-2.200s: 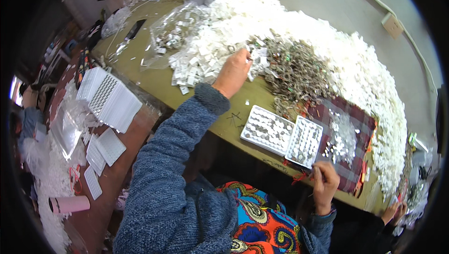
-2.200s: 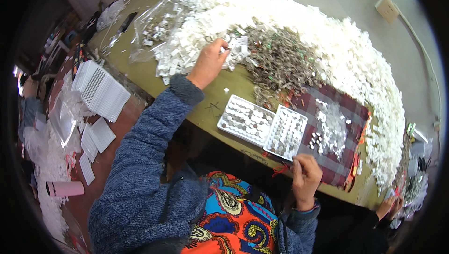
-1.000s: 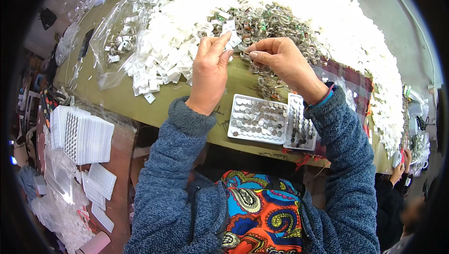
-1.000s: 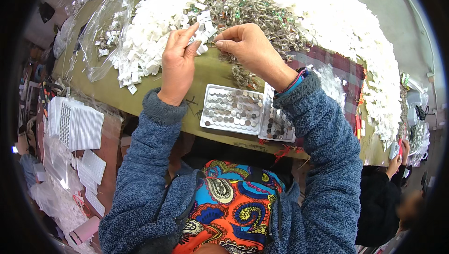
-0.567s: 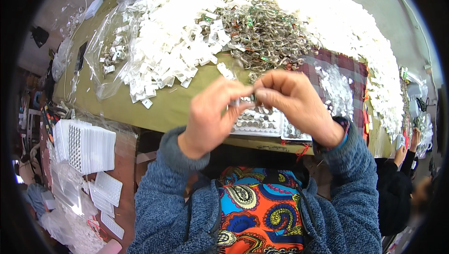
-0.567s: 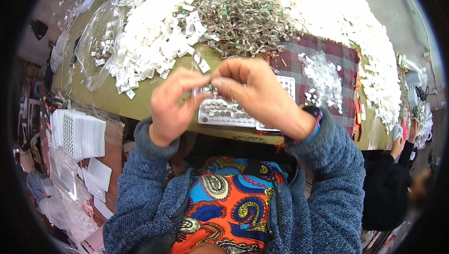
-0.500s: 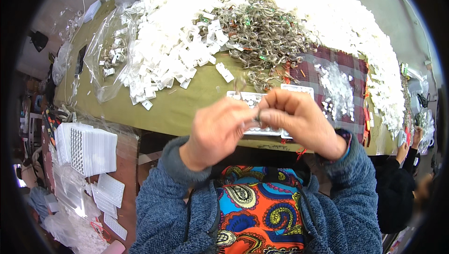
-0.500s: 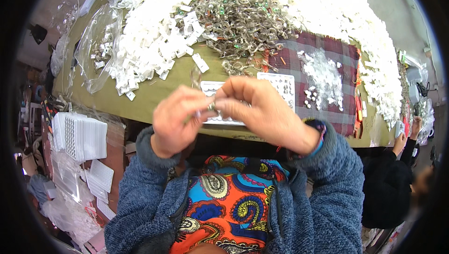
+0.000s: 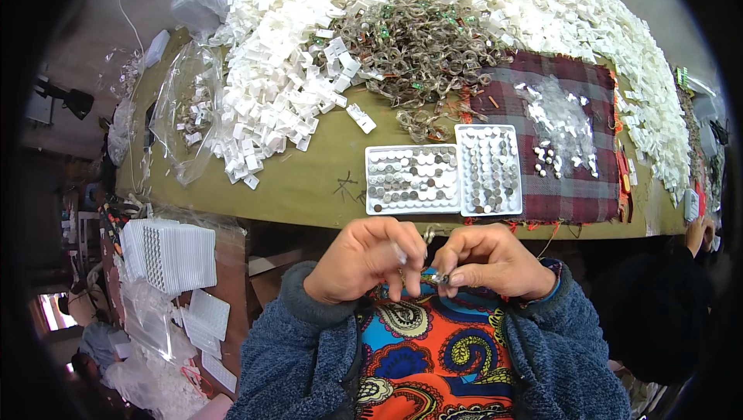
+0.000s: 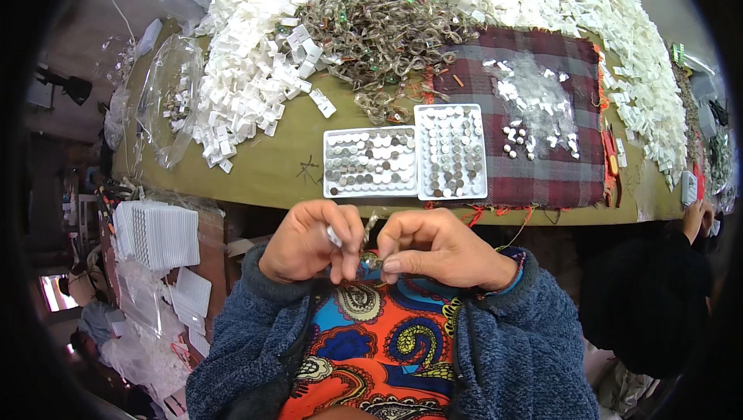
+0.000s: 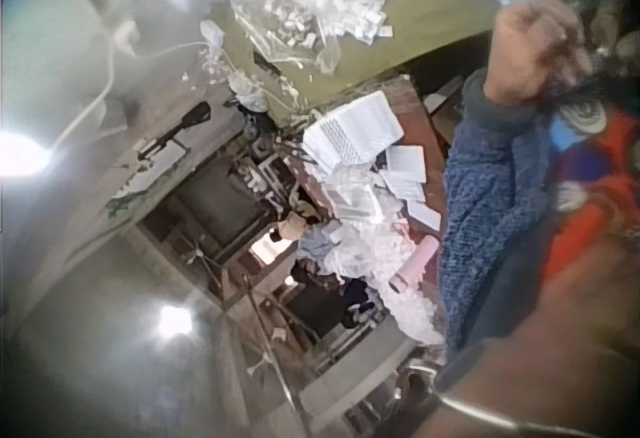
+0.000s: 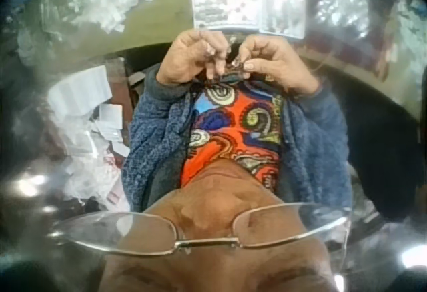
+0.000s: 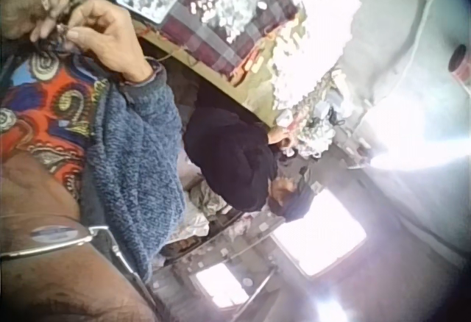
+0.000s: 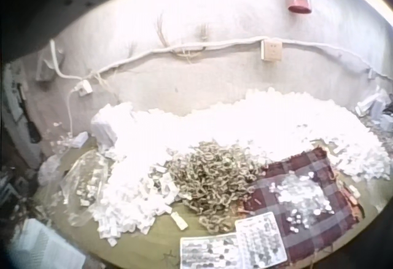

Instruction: The person repeatedly picks small white plastic housings and round metallic components from a cluttered table, inserts the metal piece into the housing, and places the assembled unit into a tray. The person handles items one at a time and continues the cycle throughout the clip.

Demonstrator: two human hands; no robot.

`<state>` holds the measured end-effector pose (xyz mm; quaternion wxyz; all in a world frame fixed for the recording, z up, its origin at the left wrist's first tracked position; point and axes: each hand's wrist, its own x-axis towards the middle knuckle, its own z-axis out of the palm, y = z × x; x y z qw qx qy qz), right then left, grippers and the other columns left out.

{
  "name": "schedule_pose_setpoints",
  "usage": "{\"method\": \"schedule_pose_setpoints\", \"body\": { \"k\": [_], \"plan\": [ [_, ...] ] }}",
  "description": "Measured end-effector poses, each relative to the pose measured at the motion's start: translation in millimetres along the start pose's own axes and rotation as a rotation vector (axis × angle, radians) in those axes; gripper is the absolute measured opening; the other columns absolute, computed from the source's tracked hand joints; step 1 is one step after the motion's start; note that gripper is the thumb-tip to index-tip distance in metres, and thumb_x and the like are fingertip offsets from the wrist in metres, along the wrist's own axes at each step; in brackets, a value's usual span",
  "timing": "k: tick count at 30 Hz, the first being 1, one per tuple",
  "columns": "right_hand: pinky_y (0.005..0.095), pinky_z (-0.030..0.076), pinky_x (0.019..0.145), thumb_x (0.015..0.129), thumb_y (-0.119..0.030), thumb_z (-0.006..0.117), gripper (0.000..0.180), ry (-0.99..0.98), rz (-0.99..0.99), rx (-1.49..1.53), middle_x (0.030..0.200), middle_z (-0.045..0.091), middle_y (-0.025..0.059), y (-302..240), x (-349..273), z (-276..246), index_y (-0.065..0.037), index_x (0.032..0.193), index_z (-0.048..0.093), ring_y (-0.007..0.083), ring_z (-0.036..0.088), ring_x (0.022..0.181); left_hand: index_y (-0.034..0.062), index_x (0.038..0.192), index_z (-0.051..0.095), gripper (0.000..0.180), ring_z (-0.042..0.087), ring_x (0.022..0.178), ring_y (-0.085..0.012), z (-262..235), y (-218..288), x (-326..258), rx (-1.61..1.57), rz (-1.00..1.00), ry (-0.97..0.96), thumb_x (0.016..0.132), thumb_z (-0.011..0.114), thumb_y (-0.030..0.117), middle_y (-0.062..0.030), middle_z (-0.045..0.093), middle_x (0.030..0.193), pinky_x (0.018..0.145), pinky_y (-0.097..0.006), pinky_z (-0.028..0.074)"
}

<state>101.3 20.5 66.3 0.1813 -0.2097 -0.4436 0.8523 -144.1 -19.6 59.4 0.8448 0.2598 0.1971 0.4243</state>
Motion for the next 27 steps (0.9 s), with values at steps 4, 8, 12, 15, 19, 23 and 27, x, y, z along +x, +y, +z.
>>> {"method": "schedule_pose_setpoints", "body": {
  "k": [4,8,12,15,19,23,27],
  "plan": [
    [0.0276,0.055,0.08,0.095,-0.004,0.065,0.009,0.069,-0.16,0.003,0.091,0.067,0.0069,4,-7,-8,0.0,0.101,0.059,0.0136,0.068,0.088,-0.0058,0.122,0.054,0.034,0.069,0.099,-0.0296,-11,-2,-6,-0.218,0.189,0.132,0.106,0.044,0.023,-0.0188,0.062,0.109,0.073,-0.035,0.065],
    [0.0248,0.052,0.072,0.098,-0.006,0.062,0.009,0.056,-0.143,0.018,0.088,0.065,0.007,5,-16,-15,0.0,0.102,0.056,0.0113,0.065,0.082,-0.0003,0.126,0.054,0.027,0.06,0.12,-0.0334,-21,11,-13,-0.266,0.457,0.274,0.103,0.051,0.014,-0.0143,0.059,0.115,0.076,-0.035,0.067],
    [0.021,0.043,0.061,0.1,-0.008,0.058,0.011,0.041,-0.147,0.143,0.08,0.057,0.0029,7,-32,-22,-0.001,0.104,0.051,0.0063,0.054,0.069,0.0037,0.114,0.063,0.018,0.062,0.109,-0.024,-53,50,16,0.456,0.688,0.453,0.097,0.056,0.002,-0.011,0.061,0.109,0.086,-0.036,0.061],
    [0.0205,0.037,0.057,0.098,-0.011,0.061,0.016,0.144,-0.181,0.049,0.076,0.051,-0.0004,8,-46,-30,0.0,0.103,0.05,0.0049,0.046,0.065,0.0027,0.101,0.068,0.014,0.061,0.099,-0.0207,-73,70,43,1.292,0.663,0.659,0.09,0.06,-0.003,-0.009,0.061,0.105,0.087,-0.035,0.054],
    [0.02,0.037,0.058,0.096,-0.012,0.065,0.019,0.279,-0.285,0.028,0.077,0.052,-0.0001,11,-64,-42,0.0,0.101,0.05,0.0044,0.046,0.066,0.0001,0.091,0.069,0.012,0.061,0.096,-0.026,-91,74,73,1.951,0.637,0.603,0.08,0.068,-0.004,-0.0089,0.06,0.101,0.083,-0.035,0.05],
    [0.02,0.037,0.059,0.096,-0.012,0.064,0.019,0.293,-0.328,0.018,0.078,0.054,0.001,14,-81,-52,-0.001,0.1,0.05,0.0045,0.047,0.067,0.0004,0.089,0.067,0.012,0.06,0.1,-0.0291,-103,70,88,2.155,0.592,0.601,0.078,0.072,0.001,-0.0092,0.062,0.102,0.086,-0.038,0.05],
    [0.0202,0.037,0.059,0.097,-0.011,0.062,0.017,0.253,-0.372,0.044,0.081,0.055,0.0021,17,-89,-55,-0.001,0.102,0.049,0.0049,0.048,0.068,0.0007,0.09,0.067,0.011,0.062,0.097,-0.0278,-89,70,91,2.138,0.626,0.641,0.08,0.071,0.003,-0.0087,0.065,0.109,0.08,-0.037,0.052]
  ]
}}
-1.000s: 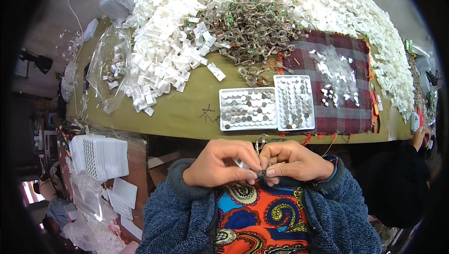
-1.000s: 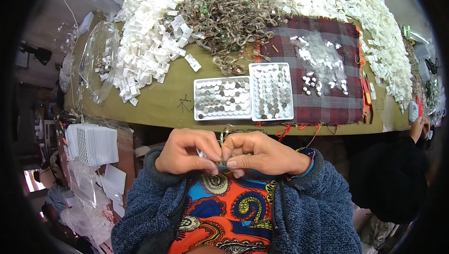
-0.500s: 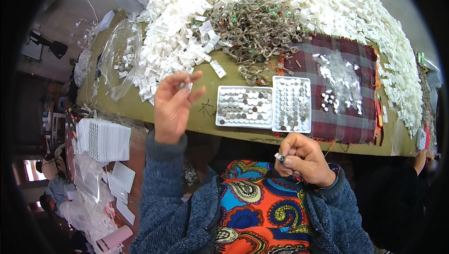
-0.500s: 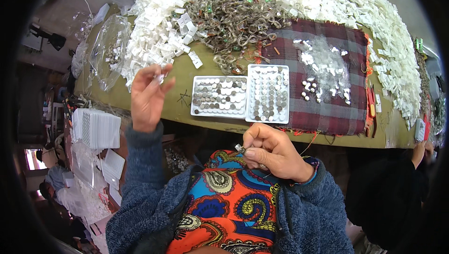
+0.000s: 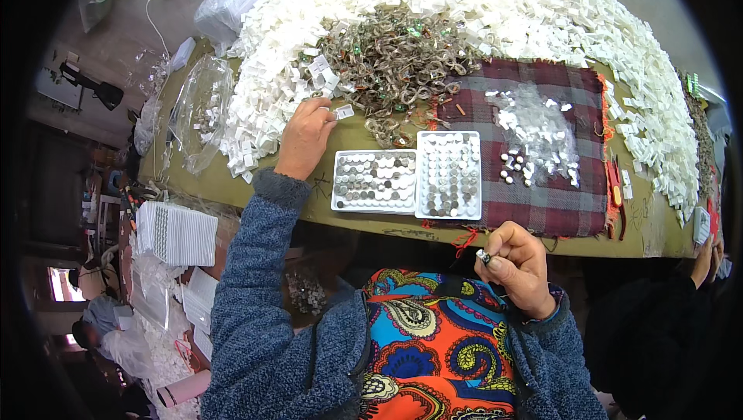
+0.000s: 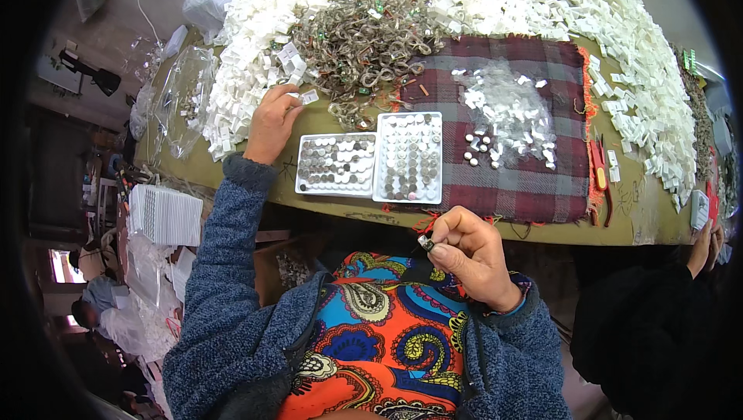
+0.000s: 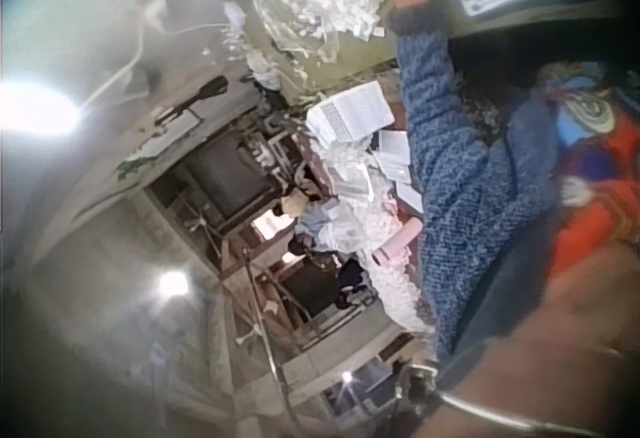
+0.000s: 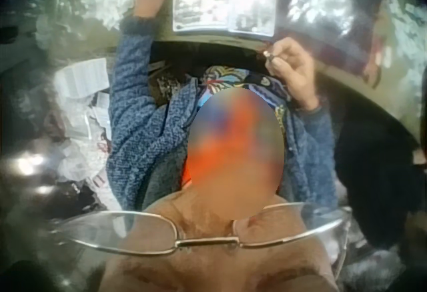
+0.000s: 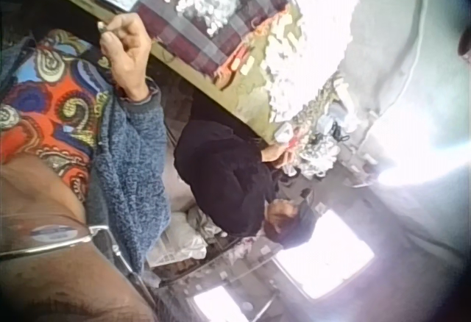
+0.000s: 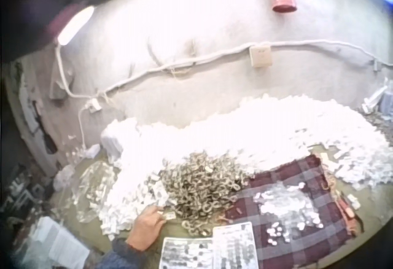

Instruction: The person repeatedly picks small white plastic housings and round metallic components from a cluttered table, inserts the metal piece into the housing, and places the assembled unit into a tray. The person handles items one at a time and continues the cycle throughout the clip.

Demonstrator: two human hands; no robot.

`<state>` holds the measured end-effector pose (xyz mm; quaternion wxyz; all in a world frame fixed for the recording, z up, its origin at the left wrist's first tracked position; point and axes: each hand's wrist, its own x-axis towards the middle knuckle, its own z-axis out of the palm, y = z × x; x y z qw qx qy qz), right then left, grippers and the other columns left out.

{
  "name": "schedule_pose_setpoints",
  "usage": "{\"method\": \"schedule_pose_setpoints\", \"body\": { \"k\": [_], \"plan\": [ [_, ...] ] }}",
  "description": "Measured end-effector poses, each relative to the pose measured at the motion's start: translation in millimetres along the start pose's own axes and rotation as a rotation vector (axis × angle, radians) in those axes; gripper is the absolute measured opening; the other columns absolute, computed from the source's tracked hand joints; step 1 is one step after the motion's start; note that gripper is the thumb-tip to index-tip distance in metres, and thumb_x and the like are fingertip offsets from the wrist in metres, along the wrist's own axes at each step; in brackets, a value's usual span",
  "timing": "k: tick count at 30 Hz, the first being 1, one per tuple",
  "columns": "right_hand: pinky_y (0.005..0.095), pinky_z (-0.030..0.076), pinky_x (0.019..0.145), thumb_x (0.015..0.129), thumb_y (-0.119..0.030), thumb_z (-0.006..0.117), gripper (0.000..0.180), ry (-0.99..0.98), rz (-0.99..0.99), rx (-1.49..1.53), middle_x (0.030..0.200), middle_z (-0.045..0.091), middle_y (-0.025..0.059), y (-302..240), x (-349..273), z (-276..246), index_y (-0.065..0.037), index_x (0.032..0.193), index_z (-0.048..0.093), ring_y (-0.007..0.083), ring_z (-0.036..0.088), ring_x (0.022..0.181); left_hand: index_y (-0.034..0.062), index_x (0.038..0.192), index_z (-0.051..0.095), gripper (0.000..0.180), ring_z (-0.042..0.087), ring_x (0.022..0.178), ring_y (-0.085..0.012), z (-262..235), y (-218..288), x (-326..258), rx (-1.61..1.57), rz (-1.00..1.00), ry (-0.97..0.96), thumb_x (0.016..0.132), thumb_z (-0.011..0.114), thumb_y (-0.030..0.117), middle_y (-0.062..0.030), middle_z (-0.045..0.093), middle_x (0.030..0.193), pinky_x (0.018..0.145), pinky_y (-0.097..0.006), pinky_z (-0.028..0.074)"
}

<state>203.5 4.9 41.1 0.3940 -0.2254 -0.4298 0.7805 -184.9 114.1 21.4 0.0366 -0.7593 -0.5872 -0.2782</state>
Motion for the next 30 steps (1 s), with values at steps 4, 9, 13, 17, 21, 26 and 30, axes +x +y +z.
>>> {"method": "schedule_pose_setpoints", "body": {
  "k": [4,9,13,17,21,26,30],
  "plan": [
    [0.02,0.041,0.061,0.1,-0.012,0.058,0.015,-0.003,-0.131,0.026,0.093,0.06,0.008,3,6,6,-0.003,0.105,0.048,0.0065,0.052,0.07,0.0028,0.089,0.065,0.009,0.066,0.081,-0.0269,-29,57,-8,-0.236,-0.27,0.007,0.082,0.071,0.004,-0.0107,0.069,0.109,0.07,-0.037,0.054],
    [0.0299,0.056,0.072,0.104,-0.013,0.05,0.012,0.115,-0.28,-0.002,0.129,0.053,0.0251,8,22,26,-0.003,0.107,0.045,0.0212,0.067,0.086,0.0054,0.088,0.062,0.013,0.067,0.072,-0.0256,-38,163,-43,-0.335,0.064,-0.006,0.081,0.072,0.004,-0.0127,0.069,0.102,0.061,-0.035,0.054],
    [0.0311,0.06,0.074,0.105,-0.01,0.046,0.01,0.172,-0.304,0.11,0.13,0.055,0.0276,12,25,37,-0.002,0.109,0.044,0.0281,0.069,0.102,0.0044,0.088,0.063,0.018,0.07,0.077,-0.0268,-27,201,-58,-0.381,0.145,0.012,0.076,0.074,-0.002,-0.0143,0.068,0.101,0.06,-0.034,0.056],
    [0.0329,0.061,0.078,0.105,-0.008,0.046,0.01,0.247,-0.24,0.104,0.117,0.063,0.026,13,16,43,0.001,0.107,0.043,0.0317,0.07,0.101,0.0043,0.094,0.061,0.019,0.068,0.081,-0.031,-24,202,-73,-0.538,0.104,0.006,0.078,0.071,0.0,-0.0109,0.064,0.106,0.065,-0.037,0.055],
    [0.0321,0.062,0.074,0.104,-0.012,0.049,0.013,0.241,-0.225,0.053,0.115,0.063,0.0264,12,13,47,0.0,0.107,0.043,0.0311,0.072,0.097,0.0056,0.108,0.067,0.019,0.064,0.089,-0.0158,-31,190,-102,-1.073,-0.157,-0.091,0.089,0.068,0.003,-0.0049,0.064,0.105,0.077,-0.027,0.051],
    [0.0269,0.061,0.067,0.102,-0.016,0.056,0.018,0.234,-0.225,0.056,0.11,0.066,0.0234,21,29,60,-0.003,0.109,0.046,0.0242,0.073,0.091,0.0035,0.119,0.063,0.027,0.06,0.097,-0.0097,-47,160,-136,-1.925,-0.589,-0.321,0.093,0.064,0.001,-0.0018,0.064,0.11,0.089,-0.027,0.052],
    [0.0254,0.059,0.065,0.102,-0.015,0.056,0.017,0.177,-0.21,-0.009,0.107,0.066,0.0214,30,42,73,-0.005,0.11,0.046,0.0222,0.072,0.091,0.0024,0.119,0.062,0.023,0.067,0.105,-0.0173,-58,141,-160,-2.085,-0.632,-0.278,0.099,0.061,0.015,-0.0068,0.067,0.115,0.079,-0.028,0.06]
  ]
}}
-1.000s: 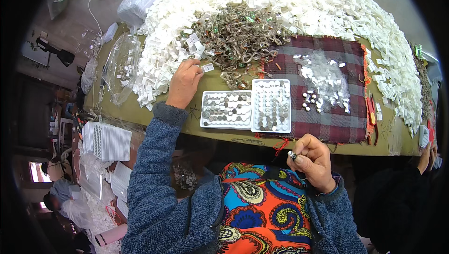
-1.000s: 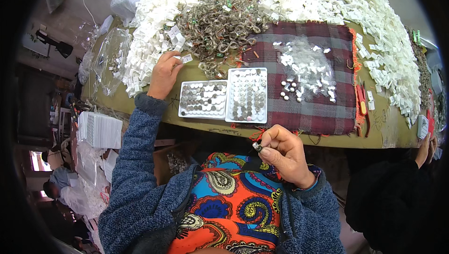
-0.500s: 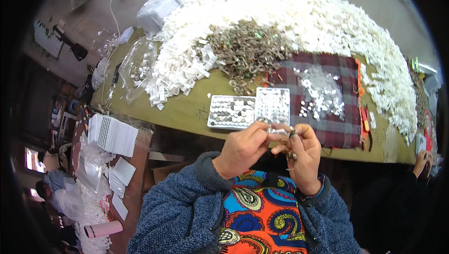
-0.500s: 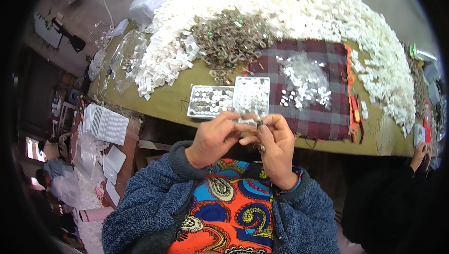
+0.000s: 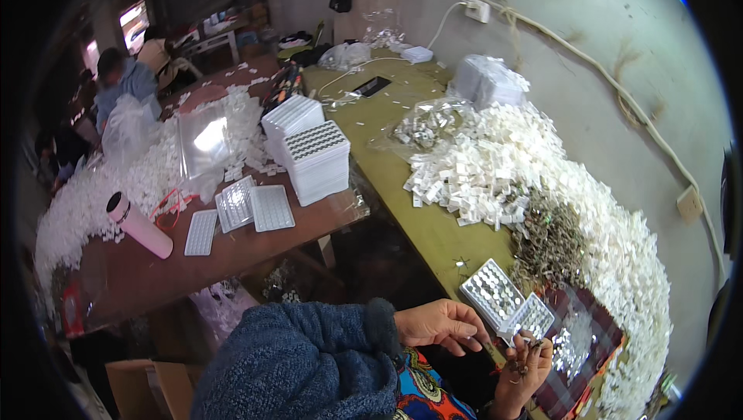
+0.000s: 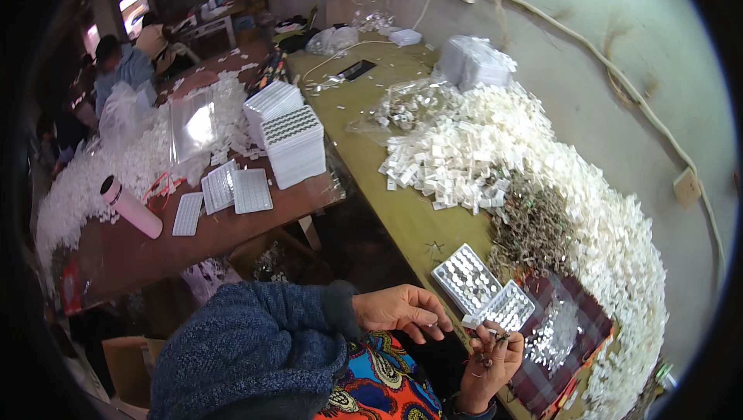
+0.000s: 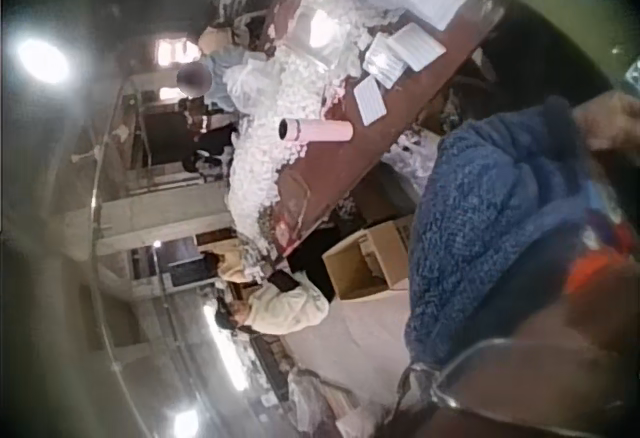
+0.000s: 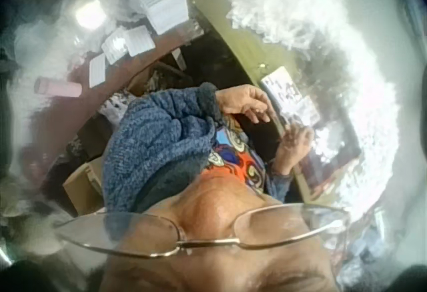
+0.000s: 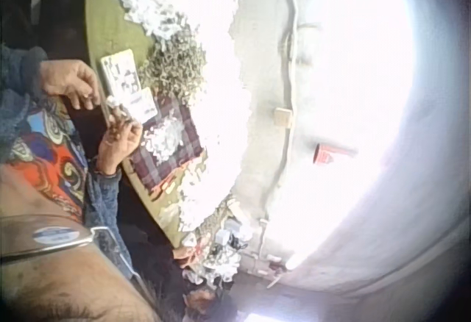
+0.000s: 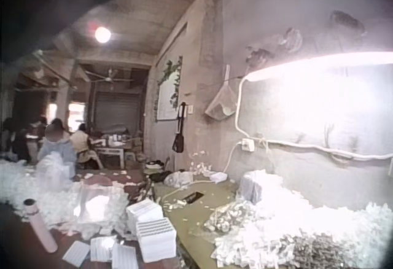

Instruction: The person repeatedly picks small white plastic housings and round metallic components from a cluttered table, inserts the metal piece into the housing, and places the assembled unit into a tray. The person handles items one at a time and continues the cycle throughout the clip.

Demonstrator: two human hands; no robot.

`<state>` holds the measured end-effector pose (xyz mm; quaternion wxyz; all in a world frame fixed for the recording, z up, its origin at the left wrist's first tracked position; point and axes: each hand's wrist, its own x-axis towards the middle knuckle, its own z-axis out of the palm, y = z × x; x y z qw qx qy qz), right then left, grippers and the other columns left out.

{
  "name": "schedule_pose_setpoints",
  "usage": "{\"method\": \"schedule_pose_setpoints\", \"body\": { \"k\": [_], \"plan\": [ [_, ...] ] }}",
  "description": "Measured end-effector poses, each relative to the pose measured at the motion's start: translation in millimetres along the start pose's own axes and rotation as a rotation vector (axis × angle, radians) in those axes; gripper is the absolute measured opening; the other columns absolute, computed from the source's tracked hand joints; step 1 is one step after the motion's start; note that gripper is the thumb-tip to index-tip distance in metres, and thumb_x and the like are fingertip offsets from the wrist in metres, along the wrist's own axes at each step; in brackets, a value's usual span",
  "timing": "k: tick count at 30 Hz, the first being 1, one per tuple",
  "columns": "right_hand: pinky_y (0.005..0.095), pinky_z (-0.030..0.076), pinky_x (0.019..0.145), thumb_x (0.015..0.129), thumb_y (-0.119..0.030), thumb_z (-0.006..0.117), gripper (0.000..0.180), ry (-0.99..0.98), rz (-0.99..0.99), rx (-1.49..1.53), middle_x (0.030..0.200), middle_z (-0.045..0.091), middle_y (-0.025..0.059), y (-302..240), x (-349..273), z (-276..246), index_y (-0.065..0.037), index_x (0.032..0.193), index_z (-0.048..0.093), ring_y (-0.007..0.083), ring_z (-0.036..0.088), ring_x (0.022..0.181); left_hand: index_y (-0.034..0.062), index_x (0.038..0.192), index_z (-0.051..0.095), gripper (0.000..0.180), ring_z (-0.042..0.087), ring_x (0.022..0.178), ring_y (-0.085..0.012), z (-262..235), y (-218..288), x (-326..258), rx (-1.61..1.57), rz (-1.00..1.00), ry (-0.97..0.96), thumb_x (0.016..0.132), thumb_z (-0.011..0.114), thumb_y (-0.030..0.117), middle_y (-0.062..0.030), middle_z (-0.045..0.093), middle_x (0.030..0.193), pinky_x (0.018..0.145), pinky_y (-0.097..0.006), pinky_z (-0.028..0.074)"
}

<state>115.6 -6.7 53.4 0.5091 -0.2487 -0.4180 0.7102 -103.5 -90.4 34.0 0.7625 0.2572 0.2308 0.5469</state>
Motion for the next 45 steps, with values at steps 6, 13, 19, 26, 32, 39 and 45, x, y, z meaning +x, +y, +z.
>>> {"method": "schedule_pose_setpoints", "body": {
  "k": [6,13,19,26,32,39,45],
  "plan": [
    [0.0259,0.059,0.069,0.102,-0.015,0.057,0.017,-0.066,-0.023,-0.059,0.109,0.065,0.0215,10,0,18,-0.004,0.108,0.046,0.0223,0.071,0.091,0.0009,0.117,0.06,0.025,0.072,0.095,-0.0224,-21,1,-9,-0.251,-0.006,-0.112,0.101,0.057,0.021,-0.0099,0.069,0.088,0.052,-0.023,0.057],
    [0.031,0.06,0.072,0.099,-0.018,0.061,0.022,-0.099,-0.086,-0.062,0.112,0.064,0.0243,2,-2,22,-0.003,0.104,0.045,0.0258,0.071,0.093,0.0018,0.116,0.064,0.024,0.067,0.108,-0.0247,-24,2,-3,-0.341,0.065,-0.159,0.093,0.06,-0.001,-0.0099,0.068,0.107,0.089,-0.035,0.06],
    [0.0363,0.061,0.073,0.1,-0.013,0.057,0.018,-0.125,0.155,-0.091,0.106,0.065,0.0278,-9,-23,2,0.001,0.101,0.045,0.0305,0.072,0.087,-0.0001,0.118,0.065,0.023,0.065,0.084,-0.0111,-11,-16,7,-0.044,-0.059,0.098,0.099,0.059,0.01,-0.0063,0.07,0.101,0.072,-0.026,0.055],
    [0.0377,0.062,0.075,0.097,-0.008,0.059,0.016,-0.201,0.179,-0.039,0.099,0.068,0.0256,-23,-26,-16,0.004,0.101,0.05,0.0287,0.072,0.084,-0.0011,0.114,0.069,0.027,0.063,0.075,-0.0078,25,-10,30,0.33,-0.237,0.038,0.09,0.073,0.012,-0.004,0.071,0.092,0.067,-0.023,0.053],
    [0.0371,0.061,0.075,0.096,-0.006,0.061,0.014,-0.226,0.33,-0.118,0.1,0.068,0.0263,-19,-23,-39,0.003,0.099,0.051,0.0288,0.072,0.083,-0.0019,0.113,0.068,0.028,0.064,0.078,-0.0089,17,-19,46,0.435,-0.323,-0.131,0.088,0.073,0.01,-0.0045,0.071,0.096,0.069,-0.025,0.055],
    [0.0271,0.053,0.08,0.095,-0.008,0.062,0.011,-0.052,0.002,-0.212,0.11,0.065,0.0155,-17,-9,-34,0.001,0.099,0.056,0.0169,0.068,0.088,-0.001,0.115,0.064,0.025,0.069,0.081,-0.0131,25,-9,67,0.238,-0.31,0.093,0.093,0.069,0.011,-0.0072,0.07,0.097,0.075,-0.028,0.06],
    [0.0215,0.046,0.064,0.096,-0.002,0.059,0.005,-0.014,0.088,-0.286,0.094,0.059,0.0025,-23,-28,-26,0.0,0.1,0.057,0.0068,0.055,0.073,-0.0002,0.116,0.064,0.023,0.07,0.086,-0.0141,26,-30,74,0.201,-0.115,0.11,0.094,0.067,0.006,-0.0076,0.07,0.098,0.074,-0.027,0.06]
  ]
}}
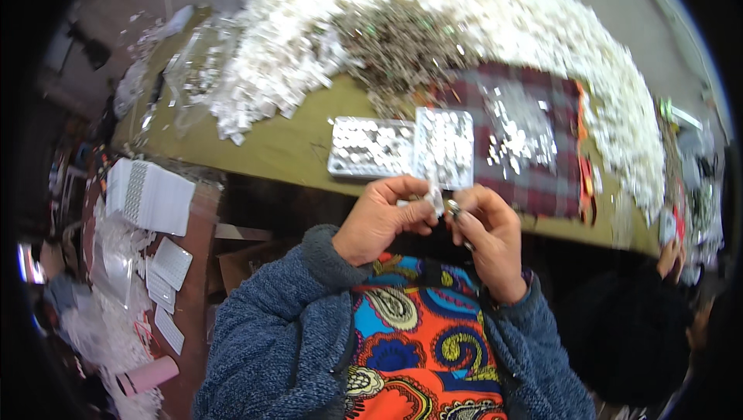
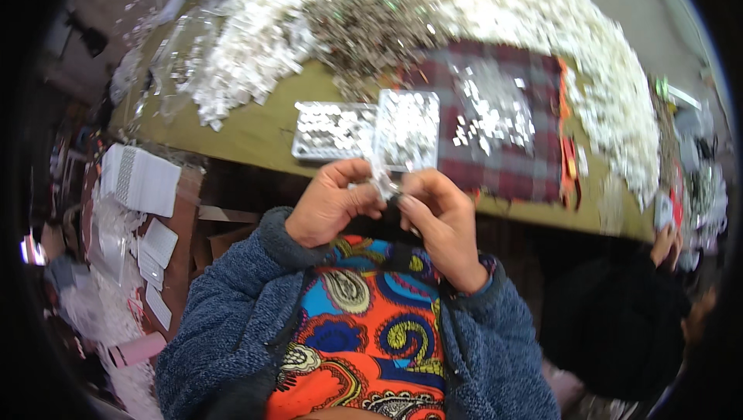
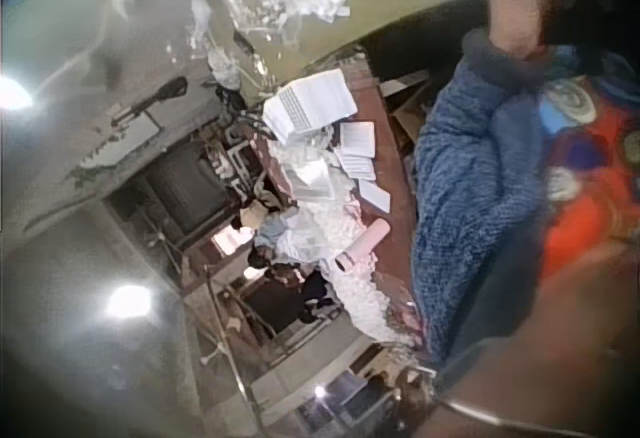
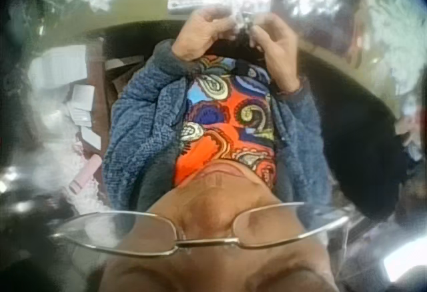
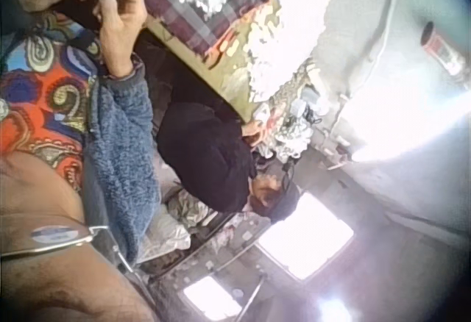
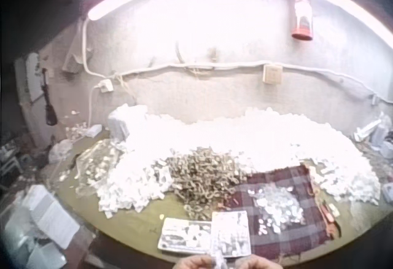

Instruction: The person repeatedly picks small white plastic housings and round metallic components from a cluttered table, inserts the metal piece into the housing, and places the assembled unit into a tray. The person handles items one at a time and continues the cycle throughout the clip.

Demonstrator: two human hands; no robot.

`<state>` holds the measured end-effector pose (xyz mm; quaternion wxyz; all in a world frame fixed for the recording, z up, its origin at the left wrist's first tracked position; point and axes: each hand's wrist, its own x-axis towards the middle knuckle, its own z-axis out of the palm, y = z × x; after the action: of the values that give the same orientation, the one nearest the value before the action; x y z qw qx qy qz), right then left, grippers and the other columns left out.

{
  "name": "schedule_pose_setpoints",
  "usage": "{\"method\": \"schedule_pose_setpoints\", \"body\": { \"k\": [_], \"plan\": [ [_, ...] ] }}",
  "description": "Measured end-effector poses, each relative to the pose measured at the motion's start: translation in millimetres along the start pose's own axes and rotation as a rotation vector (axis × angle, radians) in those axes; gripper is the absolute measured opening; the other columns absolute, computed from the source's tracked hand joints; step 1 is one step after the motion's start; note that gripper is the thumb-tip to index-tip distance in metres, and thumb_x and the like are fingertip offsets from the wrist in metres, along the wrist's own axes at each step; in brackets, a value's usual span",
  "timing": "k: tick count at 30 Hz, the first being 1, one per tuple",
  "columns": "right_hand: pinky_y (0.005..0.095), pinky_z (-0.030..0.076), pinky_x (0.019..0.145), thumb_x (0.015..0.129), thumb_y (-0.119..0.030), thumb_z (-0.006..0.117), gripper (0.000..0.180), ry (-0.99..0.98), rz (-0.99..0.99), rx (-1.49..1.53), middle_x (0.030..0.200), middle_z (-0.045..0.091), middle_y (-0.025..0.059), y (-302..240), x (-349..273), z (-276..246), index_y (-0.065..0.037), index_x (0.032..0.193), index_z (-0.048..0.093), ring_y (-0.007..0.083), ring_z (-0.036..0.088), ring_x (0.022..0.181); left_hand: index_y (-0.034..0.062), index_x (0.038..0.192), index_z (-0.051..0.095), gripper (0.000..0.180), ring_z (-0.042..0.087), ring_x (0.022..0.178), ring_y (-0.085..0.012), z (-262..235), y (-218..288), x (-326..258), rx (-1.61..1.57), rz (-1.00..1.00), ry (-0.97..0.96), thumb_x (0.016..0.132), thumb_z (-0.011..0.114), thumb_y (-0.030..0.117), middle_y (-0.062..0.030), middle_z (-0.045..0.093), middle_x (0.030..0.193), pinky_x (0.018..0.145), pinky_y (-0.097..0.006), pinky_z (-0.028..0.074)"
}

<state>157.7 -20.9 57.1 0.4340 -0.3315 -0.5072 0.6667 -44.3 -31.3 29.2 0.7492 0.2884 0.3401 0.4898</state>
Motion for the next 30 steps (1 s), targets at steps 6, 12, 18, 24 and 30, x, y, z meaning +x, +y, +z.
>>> {"method": "schedule_pose_setpoints", "body": {
  "k": [6,12,18,24,30],
  "plan": [
    [0.019,0.042,0.06,0.096,-0.01,0.064,0.011,0.086,0.047,0.025,0.084,0.063,-0.0008,14,-8,4,-0.001,0.101,0.06,0.0028,0.052,0.069,0.0003,0.118,0.063,0.024,0.07,0.089,-0.0184,4,-27,-6,-0.148,0.035,-0.019,0.094,0.065,0.003,-0.0091,0.069,0.105,0.078,-0.033,0.063],
    [0.0188,0.04,0.058,0.095,-0.009,0.065,0.011,0.055,0.131,-0.037,0.083,0.062,-0.0019,13,-6,-2,0.001,0.099,0.062,0.0019,0.051,0.068,-0.0003,0.117,0.065,0.021,0.07,0.096,-0.019,4,-28,-8,-0.186,0.038,-0.044,0.099,0.06,0.009,-0.0106,0.07,0.107,0.082,-0.035,0.062],
    [0.0189,0.041,0.059,0.095,-0.012,0.068,0.014,0.008,0.198,-0.036,0.084,0.063,-0.001,17,-1,-9,0.0,0.097,0.062,0.0033,0.051,0.067,-0.001,0.115,0.064,0.02,0.07,0.095,-0.0188,1,-32,-4,-0.147,0.051,-0.035,0.1,0.059,0.01,-0.0104,0.07,0.107,0.083,-0.035,0.062],
    [0.0252,0.044,0.062,0.088,-0.008,0.072,0.009,0.073,0.126,-0.184,0.081,0.062,-0.0003,16,1,-7,-0.002,0.094,0.068,0.0081,0.054,0.07,-0.0021,0.114,0.064,0.018,0.07,0.095,-0.0191,6,-33,-2,-0.168,0.066,0.012,0.098,0.061,0.007,-0.0124,0.07,0.107,0.084,-0.034,0.062],
    [0.0391,0.041,0.084,0.071,-0.012,0.082,0.019,0.212,-0.521,-0.95,0.078,0.06,0.0023,21,3,6,-0.007,0.086,0.071,0.0205,0.056,0.07,-0.0041,0.115,0.063,0.02,0.069,0.093,-0.0188,6,-33,-2,-0.256,0.096,0.021,0.098,0.061,0.007,-0.0127,0.07,0.106,0.084,-0.033,0.06]
  ]
}}
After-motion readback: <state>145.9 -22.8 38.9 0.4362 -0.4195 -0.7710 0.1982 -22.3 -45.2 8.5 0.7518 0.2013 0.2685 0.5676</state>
